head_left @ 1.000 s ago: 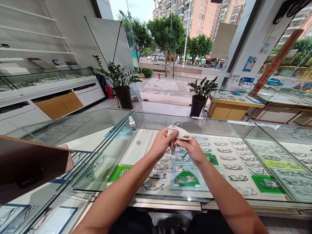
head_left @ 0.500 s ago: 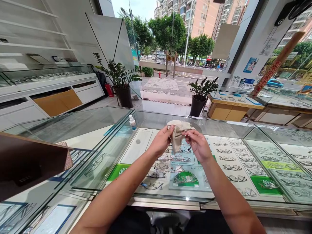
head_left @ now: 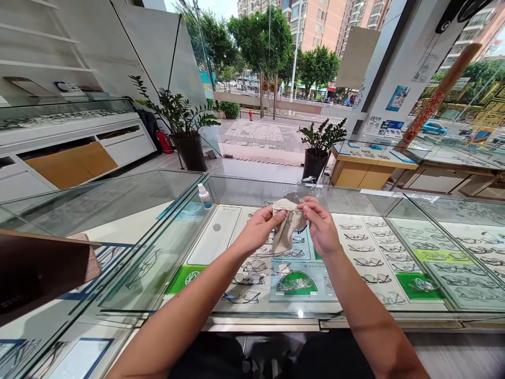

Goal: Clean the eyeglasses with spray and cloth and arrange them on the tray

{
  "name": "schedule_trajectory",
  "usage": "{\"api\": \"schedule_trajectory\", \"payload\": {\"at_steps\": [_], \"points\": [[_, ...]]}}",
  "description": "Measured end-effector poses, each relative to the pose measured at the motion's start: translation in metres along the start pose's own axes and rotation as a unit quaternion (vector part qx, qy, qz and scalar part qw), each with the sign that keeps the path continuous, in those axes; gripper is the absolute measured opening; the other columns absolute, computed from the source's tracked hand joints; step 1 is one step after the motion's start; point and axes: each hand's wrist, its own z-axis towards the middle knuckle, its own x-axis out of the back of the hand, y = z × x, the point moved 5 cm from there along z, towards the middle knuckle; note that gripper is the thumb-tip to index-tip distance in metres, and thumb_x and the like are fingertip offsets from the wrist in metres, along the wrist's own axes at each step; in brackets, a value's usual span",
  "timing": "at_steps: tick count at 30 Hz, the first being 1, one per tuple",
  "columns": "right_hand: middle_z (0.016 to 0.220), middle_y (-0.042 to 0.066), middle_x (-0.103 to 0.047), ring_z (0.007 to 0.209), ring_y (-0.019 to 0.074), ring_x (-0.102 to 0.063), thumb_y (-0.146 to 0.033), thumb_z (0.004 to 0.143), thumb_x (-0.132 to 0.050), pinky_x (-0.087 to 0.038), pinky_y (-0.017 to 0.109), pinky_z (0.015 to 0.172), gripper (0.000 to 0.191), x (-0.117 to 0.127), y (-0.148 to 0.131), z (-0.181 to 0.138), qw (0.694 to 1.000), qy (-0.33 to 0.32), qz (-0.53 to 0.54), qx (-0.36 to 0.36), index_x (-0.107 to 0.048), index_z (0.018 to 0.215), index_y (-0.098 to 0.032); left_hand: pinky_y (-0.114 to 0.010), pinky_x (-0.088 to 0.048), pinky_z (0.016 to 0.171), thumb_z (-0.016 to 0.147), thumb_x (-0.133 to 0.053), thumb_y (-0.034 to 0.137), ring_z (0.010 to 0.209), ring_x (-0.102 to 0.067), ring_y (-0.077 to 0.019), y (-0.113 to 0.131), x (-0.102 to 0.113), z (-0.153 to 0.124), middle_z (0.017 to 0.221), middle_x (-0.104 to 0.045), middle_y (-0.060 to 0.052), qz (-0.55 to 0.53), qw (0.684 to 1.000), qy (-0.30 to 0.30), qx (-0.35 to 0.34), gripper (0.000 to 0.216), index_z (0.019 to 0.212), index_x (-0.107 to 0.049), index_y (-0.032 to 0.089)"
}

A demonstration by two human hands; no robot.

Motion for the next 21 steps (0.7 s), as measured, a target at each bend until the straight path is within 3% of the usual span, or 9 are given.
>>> {"api": "schedule_trajectory", "payload": {"at_steps": [5, 9, 14, 21], "points": [[0.13, 0.008, -0.064, 0.143, 0.0306, -0.051, -0.052, 0.083, -0.09, -0.05, 0.038, 0.104, 0.023, -0.004, 0.001, -0.002, 0.999, -0.022, 0.011, -0.022, -0.089, 0.092, -0.03, -0.026, -0.041, 0.067, 0.086, -0.08, 0.068, 0.07, -0.052, -0.0133, 0.001, -0.004, -0.001, 0.08, -0.067, -0.001, 0.013, 1.0, -0.02, 0.008, 0.056, 0.098, -0.072, 0.014], [0.126, 0.008, -0.069, 0.139, 0.0319, -0.054, -0.057, 0.077, -0.094, -0.05, 0.043, 0.109, 0.031, -0.009, 0.005, -0.003, 0.998, -0.019, 0.037, -0.047, -0.089, 0.09, -0.03, -0.027, -0.045, 0.071, 0.09, -0.075, 0.07, 0.073, -0.058, -0.0153, 0.0, -0.012, -0.005, 0.08, -0.067, -0.002, 0.02, 0.999, -0.029, 0.002, 0.055, 0.091, -0.069, 0.015], [0.116, 0.006, -0.075, 0.129, 0.0298, -0.062, -0.058, 0.077, -0.093, -0.05, 0.043, 0.113, 0.031, -0.02, 0.011, -0.007, 0.996, -0.038, 0.054, -0.067, -0.088, 0.089, -0.03, -0.026, -0.043, 0.065, 0.089, -0.076, 0.07, 0.064, -0.054, -0.013, -0.003, -0.02, -0.009, 0.071, -0.061, 0.001, -0.029, 1.0, -0.008, 0.006, 0.055, 0.085, -0.067, 0.016], [0.111, 0.005, -0.074, 0.123, 0.0271, -0.064, -0.053, 0.082, -0.09, -0.051, 0.04, 0.111, 0.025, -0.023, 0.012, -0.011, 0.996, -0.048, 0.049, -0.061, -0.089, 0.09, -0.03, -0.027, -0.049, 0.075, 0.077, -0.094, 0.053, 0.079, -0.063, -0.0159, 0.0, -0.022, -0.01, 0.087, -0.072, -0.003, -0.07, 0.997, -0.02, -0.006, 0.055, 0.113, -0.075, 0.016]]}}
